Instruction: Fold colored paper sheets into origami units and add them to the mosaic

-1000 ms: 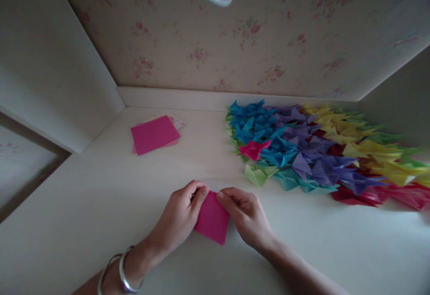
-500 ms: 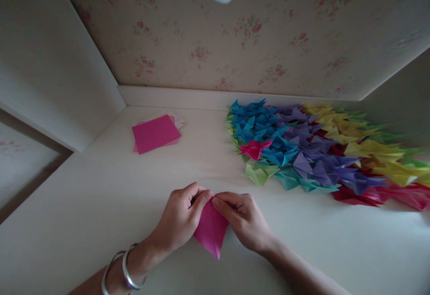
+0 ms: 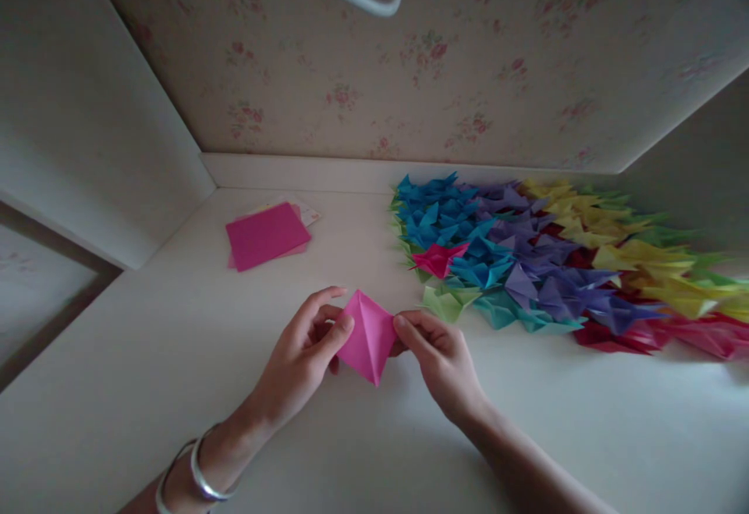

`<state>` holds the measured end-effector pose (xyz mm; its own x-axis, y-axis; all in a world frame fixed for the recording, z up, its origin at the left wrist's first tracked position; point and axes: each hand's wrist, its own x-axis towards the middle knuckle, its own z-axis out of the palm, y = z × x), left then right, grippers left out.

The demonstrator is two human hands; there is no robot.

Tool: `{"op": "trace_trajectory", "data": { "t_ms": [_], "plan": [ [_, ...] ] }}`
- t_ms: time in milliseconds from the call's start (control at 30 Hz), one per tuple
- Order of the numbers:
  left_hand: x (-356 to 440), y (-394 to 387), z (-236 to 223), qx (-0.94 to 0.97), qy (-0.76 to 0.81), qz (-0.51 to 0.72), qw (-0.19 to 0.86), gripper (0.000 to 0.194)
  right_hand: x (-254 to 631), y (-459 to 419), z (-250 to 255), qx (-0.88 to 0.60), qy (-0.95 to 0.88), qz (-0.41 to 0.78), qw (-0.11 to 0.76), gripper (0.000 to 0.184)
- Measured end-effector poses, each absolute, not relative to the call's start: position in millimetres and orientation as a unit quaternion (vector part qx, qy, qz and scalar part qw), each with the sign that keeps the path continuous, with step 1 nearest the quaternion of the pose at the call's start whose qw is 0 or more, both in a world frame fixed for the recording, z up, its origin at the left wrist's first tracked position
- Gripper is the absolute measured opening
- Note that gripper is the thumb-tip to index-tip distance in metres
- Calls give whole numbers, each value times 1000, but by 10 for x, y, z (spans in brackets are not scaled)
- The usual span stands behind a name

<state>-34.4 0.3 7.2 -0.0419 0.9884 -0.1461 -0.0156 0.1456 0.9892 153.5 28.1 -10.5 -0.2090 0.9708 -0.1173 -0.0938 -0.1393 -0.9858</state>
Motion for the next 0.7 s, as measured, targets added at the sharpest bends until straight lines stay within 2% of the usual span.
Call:
{"op": "trace_trajectory", "data": {
  "t_ms": [67, 133, 267, 400, 500, 700],
  "plan": [
    [-341, -12, 83, 447, 523, 469, 554, 40, 1541, 298, -114, -449, -457, 618, 456, 26],
    [-351, -6, 71, 447, 530, 456, 558, 35, 1543, 297, -117, -443, -428, 640, 460, 24],
    [-372, 29, 38, 426, 565, 448, 548, 28, 1531, 258, -98, -441, -421, 646, 460, 29],
    [-359, 43, 49, 422, 570, 436, 555, 29, 1523, 225, -85, -464, -435, 603, 482, 19],
    [-355, 42, 64, 432, 564, 429, 557, 28, 1538, 225, -90, -464, -452, 588, 484, 20],
    [-386, -18, 89, 442, 499, 428, 610, 37, 1573, 275, -145, -433, -428, 615, 501, 14]
  ]
}}
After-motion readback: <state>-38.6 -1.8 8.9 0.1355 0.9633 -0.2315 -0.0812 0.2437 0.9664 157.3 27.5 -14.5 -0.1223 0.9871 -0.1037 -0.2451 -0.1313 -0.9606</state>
